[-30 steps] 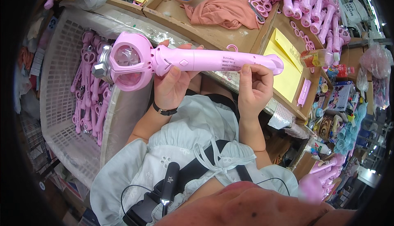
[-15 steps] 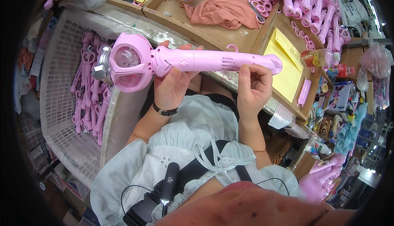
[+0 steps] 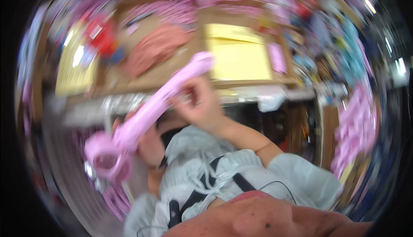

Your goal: The person assembles pink light sticks by inserting batteries, wiping the surface with a cloth, and attaching a small ring. They handle multiple light sticks one at a time, placing finished units into a basket.

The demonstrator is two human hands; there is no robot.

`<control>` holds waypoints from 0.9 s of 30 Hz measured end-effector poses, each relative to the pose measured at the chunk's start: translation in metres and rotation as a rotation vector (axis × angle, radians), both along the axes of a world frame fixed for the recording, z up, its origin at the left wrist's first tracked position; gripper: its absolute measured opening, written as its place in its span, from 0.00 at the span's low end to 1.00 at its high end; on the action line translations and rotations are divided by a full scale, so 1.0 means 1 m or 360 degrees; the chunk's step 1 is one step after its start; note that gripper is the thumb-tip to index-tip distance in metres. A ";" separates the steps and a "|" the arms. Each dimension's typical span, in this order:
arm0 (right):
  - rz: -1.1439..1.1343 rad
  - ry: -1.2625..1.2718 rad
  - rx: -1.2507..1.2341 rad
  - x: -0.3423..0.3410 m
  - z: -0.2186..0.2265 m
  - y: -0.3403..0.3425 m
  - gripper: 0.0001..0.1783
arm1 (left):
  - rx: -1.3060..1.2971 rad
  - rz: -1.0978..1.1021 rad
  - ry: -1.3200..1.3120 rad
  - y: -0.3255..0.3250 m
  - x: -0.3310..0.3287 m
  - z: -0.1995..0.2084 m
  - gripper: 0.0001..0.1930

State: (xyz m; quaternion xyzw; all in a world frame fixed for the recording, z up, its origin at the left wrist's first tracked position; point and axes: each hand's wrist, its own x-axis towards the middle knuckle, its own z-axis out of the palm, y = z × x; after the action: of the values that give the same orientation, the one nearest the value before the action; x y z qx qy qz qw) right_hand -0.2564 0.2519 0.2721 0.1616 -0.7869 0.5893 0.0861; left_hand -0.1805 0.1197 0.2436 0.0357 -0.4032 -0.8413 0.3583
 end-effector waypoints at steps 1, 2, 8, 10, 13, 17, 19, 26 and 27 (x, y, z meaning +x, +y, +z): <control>-0.0048 0.0021 -0.0017 0.002 0.002 0.006 0.20 | -0.0102 0.0088 -0.0182 0.003 -0.004 -0.001 0.29; -0.0066 0.0016 -0.0083 0.003 0.004 0.012 0.20 | -0.0169 0.0012 -0.0153 0.004 -0.009 -0.004 0.28; -0.0509 -0.0177 -0.0180 0.021 0.023 0.091 0.25 | -0.0685 -0.0294 -0.0366 0.036 -0.050 -0.015 0.27; -0.0630 -0.0158 -0.0278 0.030 0.026 0.116 0.26 | -0.0797 -0.0458 -0.0388 0.051 -0.060 -0.013 0.27; -0.0837 -0.0109 -0.0188 0.046 0.023 0.158 0.27 | -0.0935 -0.0663 -0.0348 0.078 -0.075 -0.010 0.27; -0.1247 0.0227 0.0077 0.062 0.014 0.205 0.29 | -0.1034 -0.0794 -0.0348 0.095 -0.085 -0.011 0.26; -0.1141 0.0721 0.0371 0.067 0.008 0.220 0.29 | -0.1070 -0.0821 -0.0348 0.100 -0.090 -0.012 0.26; 0.0091 -0.0133 0.0404 0.057 -0.004 0.185 0.27 | -0.1170 -0.0791 -0.0299 0.106 -0.106 0.002 0.27; 0.0061 -0.0102 0.0334 0.055 -0.005 0.172 0.26 | -0.1172 -0.0759 -0.0291 0.104 -0.109 0.007 0.27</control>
State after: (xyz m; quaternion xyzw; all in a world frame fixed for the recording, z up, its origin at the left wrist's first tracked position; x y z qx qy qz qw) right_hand -0.2013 0.4235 0.2672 0.1658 -0.8435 0.5100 0.0323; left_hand -0.2899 0.2236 0.2504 -0.1137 -0.7027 -0.6943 0.1060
